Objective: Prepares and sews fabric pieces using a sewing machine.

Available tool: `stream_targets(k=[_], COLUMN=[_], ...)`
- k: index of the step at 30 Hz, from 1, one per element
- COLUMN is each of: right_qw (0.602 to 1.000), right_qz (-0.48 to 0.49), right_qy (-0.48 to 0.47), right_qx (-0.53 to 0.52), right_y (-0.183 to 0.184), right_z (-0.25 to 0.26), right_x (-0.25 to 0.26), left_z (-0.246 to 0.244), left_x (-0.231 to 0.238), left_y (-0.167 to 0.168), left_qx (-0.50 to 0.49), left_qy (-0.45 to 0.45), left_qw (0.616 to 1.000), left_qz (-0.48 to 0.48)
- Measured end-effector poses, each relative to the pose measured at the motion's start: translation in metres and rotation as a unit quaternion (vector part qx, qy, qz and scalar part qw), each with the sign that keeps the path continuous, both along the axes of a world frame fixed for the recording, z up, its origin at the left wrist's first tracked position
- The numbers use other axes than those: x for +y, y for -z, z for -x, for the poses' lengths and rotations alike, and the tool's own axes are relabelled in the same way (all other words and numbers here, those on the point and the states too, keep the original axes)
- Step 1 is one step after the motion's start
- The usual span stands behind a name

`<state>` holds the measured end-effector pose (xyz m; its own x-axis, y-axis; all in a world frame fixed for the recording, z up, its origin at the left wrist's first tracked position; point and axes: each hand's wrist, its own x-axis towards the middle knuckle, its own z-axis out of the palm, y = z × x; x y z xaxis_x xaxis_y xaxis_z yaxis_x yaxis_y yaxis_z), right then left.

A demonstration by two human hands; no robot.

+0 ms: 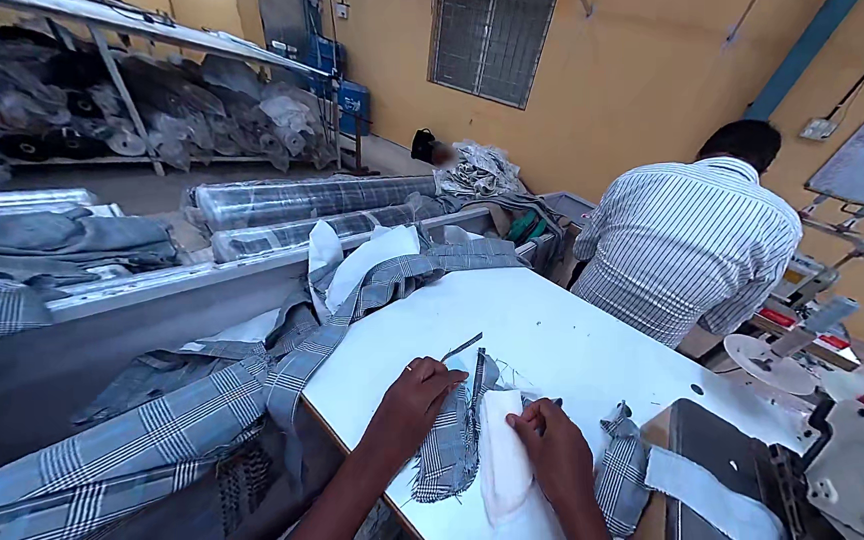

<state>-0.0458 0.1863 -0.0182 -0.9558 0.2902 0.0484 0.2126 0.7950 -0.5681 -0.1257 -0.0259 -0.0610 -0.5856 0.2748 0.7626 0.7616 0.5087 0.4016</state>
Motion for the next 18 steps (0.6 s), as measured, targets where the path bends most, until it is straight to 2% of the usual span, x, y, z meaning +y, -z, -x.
stream_targets(k=[4, 9, 11, 12, 14, 15, 16, 18], right_qw=[1.0, 0.994, 0.975, 0.951, 0.87, 0.845, 0.844, 0.871], right_qz=[0.004, 0.048, 0.14, 0.235, 0.444, 0.489, 0.484, 0.423], right_qy=[-0.005, 0.015, -0.023, -0.051, -0.122, -0.159, -0.189, -0.214], right_qx=[0.006, 0.099, 0.171, 0.195, 0.176, 0.15, 0.13, 0.129], right_y=[-0.003, 0.004, 0.011, 0.011, -0.001, -0.005, -0.009, -0.013], right_z=[-0.004, -0.005, -0.005, -0.006, -0.016, -0.022, -0.025, -0.027], right_x=[-0.004, 0.0, 0.002, 0.003, 0.004, 0.007, 0.01, 0.01], left_z=[-0.005, -0.007, -0.007, -0.007, -0.006, -0.005, -0.005, -0.003], left_x=[-0.006, -0.012, -0.012, -0.011, -0.01, -0.01, -0.01, -0.009], left_y=[0.002, 0.003, 0.002, 0.002, 0.001, 0.0, 0.0, -0.001], left_qx=[0.035, 0.025, 0.021, 0.016, 0.003, -0.007, -0.02, -0.055], left_qy=[0.021, 0.045, 0.05, 0.053, 0.063, 0.067, 0.067, 0.062], left_qw=[0.999, 0.997, 0.997, 0.997, 0.996, 0.995, 0.994, 0.991], left_qz=[-0.028, -0.059, -0.055, -0.052, -0.056, -0.067, -0.079, -0.104])
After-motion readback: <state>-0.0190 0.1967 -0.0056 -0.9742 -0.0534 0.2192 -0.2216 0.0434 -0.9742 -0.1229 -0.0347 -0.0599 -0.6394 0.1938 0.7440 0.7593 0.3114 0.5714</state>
